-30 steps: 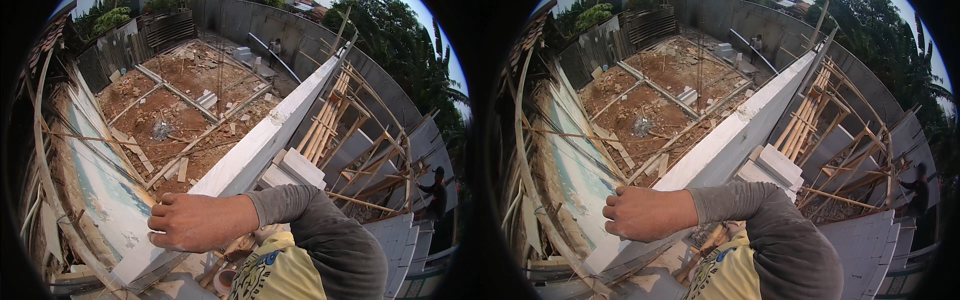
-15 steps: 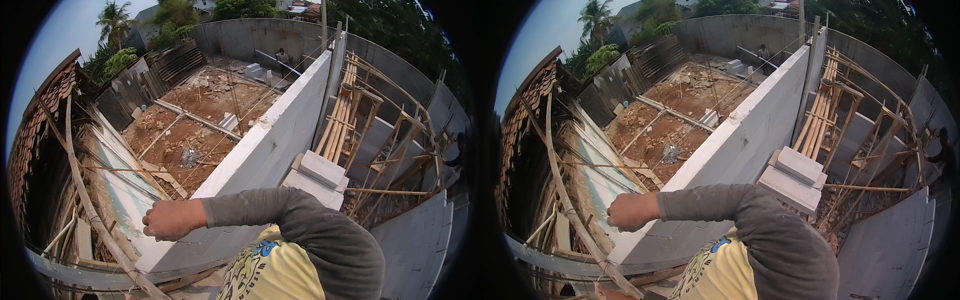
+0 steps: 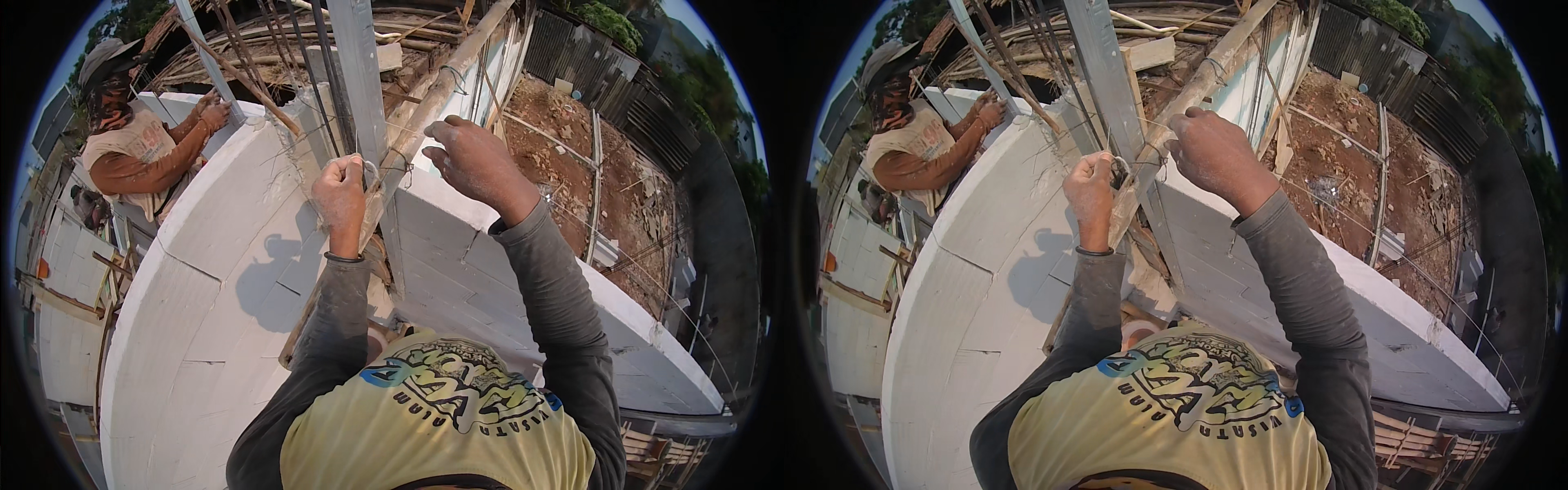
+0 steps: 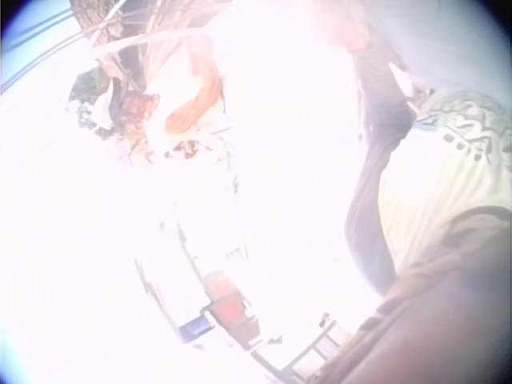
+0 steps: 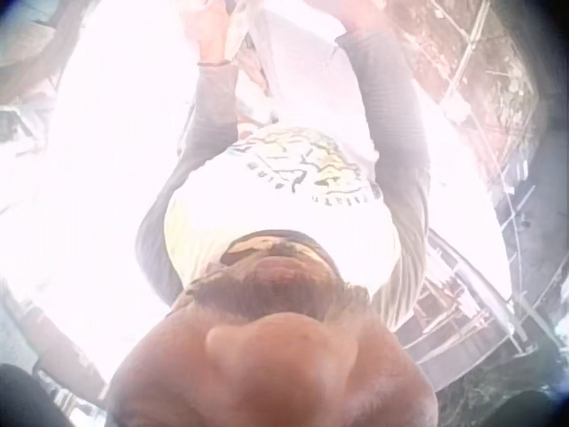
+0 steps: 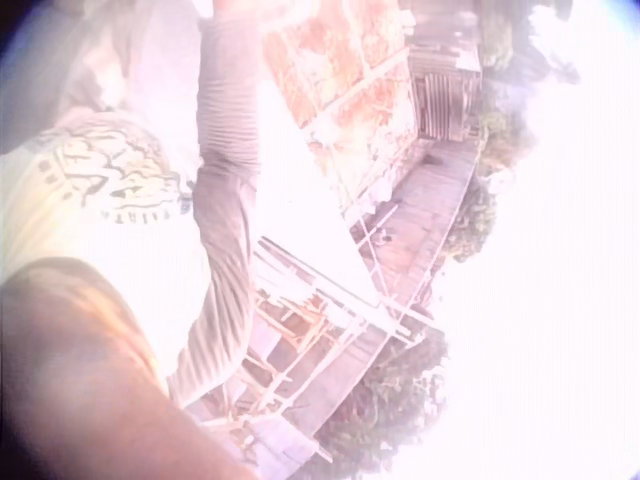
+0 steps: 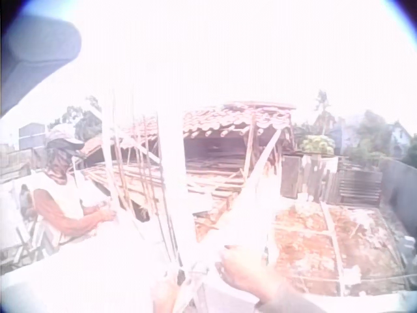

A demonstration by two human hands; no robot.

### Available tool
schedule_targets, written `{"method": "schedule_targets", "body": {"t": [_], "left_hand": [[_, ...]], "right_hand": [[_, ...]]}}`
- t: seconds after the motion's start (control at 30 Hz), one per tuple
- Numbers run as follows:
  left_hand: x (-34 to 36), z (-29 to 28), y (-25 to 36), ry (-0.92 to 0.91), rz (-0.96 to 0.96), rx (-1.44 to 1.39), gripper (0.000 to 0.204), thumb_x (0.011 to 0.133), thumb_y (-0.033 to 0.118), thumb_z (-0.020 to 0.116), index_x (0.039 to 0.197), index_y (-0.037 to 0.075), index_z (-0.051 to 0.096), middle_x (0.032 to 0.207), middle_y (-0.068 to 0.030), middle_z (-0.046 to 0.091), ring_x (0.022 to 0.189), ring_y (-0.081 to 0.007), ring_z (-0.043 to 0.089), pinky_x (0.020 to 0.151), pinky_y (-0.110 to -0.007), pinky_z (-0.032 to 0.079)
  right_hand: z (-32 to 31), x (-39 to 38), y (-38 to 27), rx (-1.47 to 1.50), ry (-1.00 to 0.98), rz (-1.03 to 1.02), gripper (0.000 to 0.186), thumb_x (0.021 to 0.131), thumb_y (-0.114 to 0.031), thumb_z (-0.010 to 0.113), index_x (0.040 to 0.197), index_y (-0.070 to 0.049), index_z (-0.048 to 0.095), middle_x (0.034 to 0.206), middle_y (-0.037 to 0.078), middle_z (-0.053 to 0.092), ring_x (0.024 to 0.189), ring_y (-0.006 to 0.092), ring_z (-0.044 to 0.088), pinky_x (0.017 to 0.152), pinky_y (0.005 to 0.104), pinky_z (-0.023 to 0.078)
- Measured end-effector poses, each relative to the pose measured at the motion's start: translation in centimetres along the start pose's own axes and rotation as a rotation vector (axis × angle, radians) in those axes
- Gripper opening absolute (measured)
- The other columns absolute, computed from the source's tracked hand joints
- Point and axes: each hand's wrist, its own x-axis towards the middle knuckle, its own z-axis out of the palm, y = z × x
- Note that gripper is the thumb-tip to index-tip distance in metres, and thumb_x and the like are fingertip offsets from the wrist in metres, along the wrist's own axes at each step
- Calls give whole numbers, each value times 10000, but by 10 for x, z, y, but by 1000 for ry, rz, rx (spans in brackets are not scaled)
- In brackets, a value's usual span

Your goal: The person aligns metal tracks on top of a concrete block wall and secures them with wire while another person assists.

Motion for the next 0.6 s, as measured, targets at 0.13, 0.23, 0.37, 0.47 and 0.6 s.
{"method": "schedule_targets", "body": {"t": [0.13, 0.23, 0.37, 0.47, 0.6], "left_hand": [[5, -6, 5, -14, -38, -27, 187, 847, 149, 685, 830, -37, 690, 622, 21, 574, 570, -48, 479, 522, -231, 375], [25, -16, 5, -41, -39, 100, 211, 816, 176, 719, 805, -33, 694, 632, -1, 600, 574, -68, 505, 532, -241, 393], [51, -24, 19, -211, 105, 421, 232, 789, 248, 738, 826, 19, 727, 650, -58, 647, 592, -146, 580, 585, -305, 452], [79, -35, 27, -311, 224, 635, 236, 789, 301, 727, 858, 77, 750, 666, -85, 662, 623, -198, 618, 626, -348, 478], [105, -46, 22, -368, 237, 760, 251, 793, 344, 714, 877, 111, 757, 690, -97, 668, 648, -224, 625, 644, -368, 480]], "right_hand": [[20, 27, -5, -16, -47, 44, 195, 888, -191, 590, 912, 1, 612, 902, 191, 640, 881, 371, 630, 754, 471, 500], [36, 49, 5, -37, 12, 70, 183, 867, -189, 594, 896, -11, 626, 885, 192, 651, 889, 379, 630, 754, 483, 495], [48, 73, 35, 52, 5, 42, 191, 838, -183, 614, 902, -11, 666, 845, 199, 665, 861, 385, 641, 756, 477, 500], [45, 83, 43, 230, -168, 49, 198, 830, -179, 639, 892, 1, 691, 759, 146, 676, 731, 289, 681, 636, 403, 515], [43, 86, 41, 507, -343, 180, 178, 846, -161, 639, 909, -4, 692, 740, 68, 658, 642, 163, 657, 532, 308, 491]]}}
